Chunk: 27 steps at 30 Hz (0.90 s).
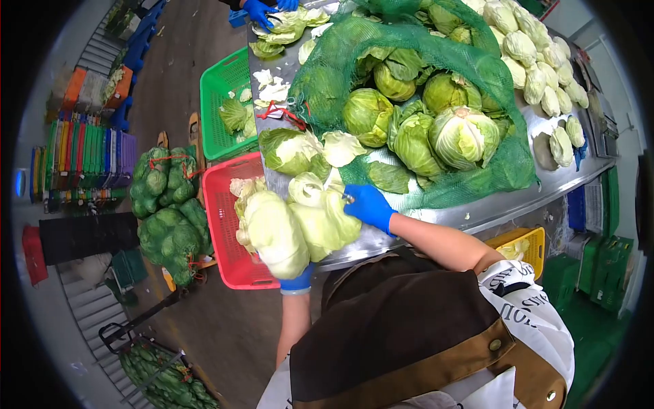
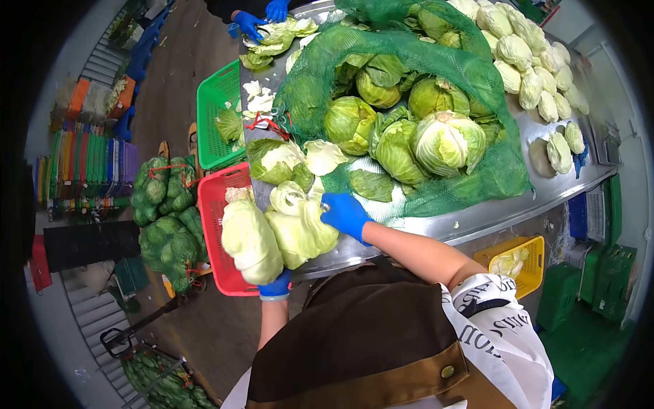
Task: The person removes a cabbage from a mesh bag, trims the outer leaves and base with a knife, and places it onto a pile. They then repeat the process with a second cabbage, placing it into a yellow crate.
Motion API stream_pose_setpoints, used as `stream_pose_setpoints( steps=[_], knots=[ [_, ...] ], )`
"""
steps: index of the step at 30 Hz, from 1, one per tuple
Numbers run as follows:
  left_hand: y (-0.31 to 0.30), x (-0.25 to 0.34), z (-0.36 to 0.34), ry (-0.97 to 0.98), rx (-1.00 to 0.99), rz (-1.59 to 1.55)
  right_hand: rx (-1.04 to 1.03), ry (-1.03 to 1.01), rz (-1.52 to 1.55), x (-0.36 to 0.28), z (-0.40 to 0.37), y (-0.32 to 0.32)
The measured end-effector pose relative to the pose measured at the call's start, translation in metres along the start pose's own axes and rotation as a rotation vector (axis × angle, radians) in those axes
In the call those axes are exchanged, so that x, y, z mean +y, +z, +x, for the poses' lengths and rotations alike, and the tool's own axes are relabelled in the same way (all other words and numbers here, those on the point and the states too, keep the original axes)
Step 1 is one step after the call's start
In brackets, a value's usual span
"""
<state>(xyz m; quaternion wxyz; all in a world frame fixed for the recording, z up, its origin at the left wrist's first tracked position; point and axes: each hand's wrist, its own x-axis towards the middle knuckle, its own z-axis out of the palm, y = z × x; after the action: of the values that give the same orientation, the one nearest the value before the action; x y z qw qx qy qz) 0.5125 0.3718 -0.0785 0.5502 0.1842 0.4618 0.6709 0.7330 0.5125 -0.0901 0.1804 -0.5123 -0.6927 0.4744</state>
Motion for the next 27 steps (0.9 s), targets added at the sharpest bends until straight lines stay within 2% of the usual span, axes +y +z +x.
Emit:
stream_pose_setpoints(
  steps=[1, 3, 4, 5, 7, 8, 9, 11, 12, 13, 14, 16, 19, 22, 23, 24, 26, 27],
  knots=[
    [-0.009, -0.009, 0.000, 0.048, -0.007, 0.220, -0.042, 0.042, -0.041, -0.002, 0.001, 0.001],
    [-0.027, -0.025, -0.003, 0.142, -0.016, 0.657, 0.190, -0.123, 0.021, -0.013, 0.001, -0.004],
    [-0.018, -0.017, -0.001, 0.126, 0.034, 0.560, 0.308, -0.211, 0.049, -0.029, 0.002, -0.014],
    [-0.009, -0.008, 0.001, 0.114, 0.084, 0.462, 0.213, -0.126, 0.123, -0.064, -0.004, -0.037],
    [0.054, 0.049, 0.008, -0.051, 0.277, -0.368, -0.031, -0.024, 0.512, -0.098, -0.007, -0.047],
    [0.027, 0.040, 0.004, -0.026, -0.014, -0.439, -0.160, 0.024, 0.697, -0.110, -0.009, -0.052],
    [0.026, 0.042, 0.008, -0.046, 0.000, -0.371, -0.349, 0.113, 0.689, -0.120, -0.011, -0.064],
    [0.025, 0.045, 0.008, -0.062, -0.012, -0.190, -0.325, 0.068, 0.740, -0.109, -0.015, -0.053],
    [0.045, 0.057, 0.006, -0.063, -0.040, -0.080, -0.295, 0.081, 0.771, -0.102, -0.019, -0.052],
    [0.063, 0.069, 0.006, -0.066, -0.065, 0.026, -0.417, 0.226, 0.961, -0.070, -0.015, -0.046],
    [0.075, 0.078, 0.007, -0.042, -0.123, 0.104, -0.389, 0.196, 1.217, -0.073, -0.026, -0.048],
    [0.091, 0.091, 0.008, -0.004, -0.232, 0.266, -0.222, 0.425, 1.294, -0.040, -0.038, -0.032],
    [0.095, 0.105, 0.010, 0.034, -0.321, 0.397, -0.375, 0.592, 1.434, 0.027, -0.043, -0.021],
    [0.065, 0.091, 0.023, 0.106, -0.163, 0.528, -0.429, 0.651, 1.564, 0.038, -0.051, -0.034],
    [0.061, 0.088, 0.024, 0.145, -0.066, 0.574, -0.330, 0.628, 1.558, 0.041, -0.050, -0.027],
    [0.056, 0.086, 0.028, 0.309, -0.006, 0.819, -0.233, 0.604, 1.547, 0.043, -0.048, -0.022],
    [0.045, 0.084, 0.036, 0.637, 0.124, 1.306, -0.291, 0.517, 1.613, 0.051, -0.052, -0.025],
    [0.059, 0.091, 0.032, 0.737, 0.239, 1.595, -0.223, 0.410, 1.582, 0.044, -0.054, -0.026]
  ],
)
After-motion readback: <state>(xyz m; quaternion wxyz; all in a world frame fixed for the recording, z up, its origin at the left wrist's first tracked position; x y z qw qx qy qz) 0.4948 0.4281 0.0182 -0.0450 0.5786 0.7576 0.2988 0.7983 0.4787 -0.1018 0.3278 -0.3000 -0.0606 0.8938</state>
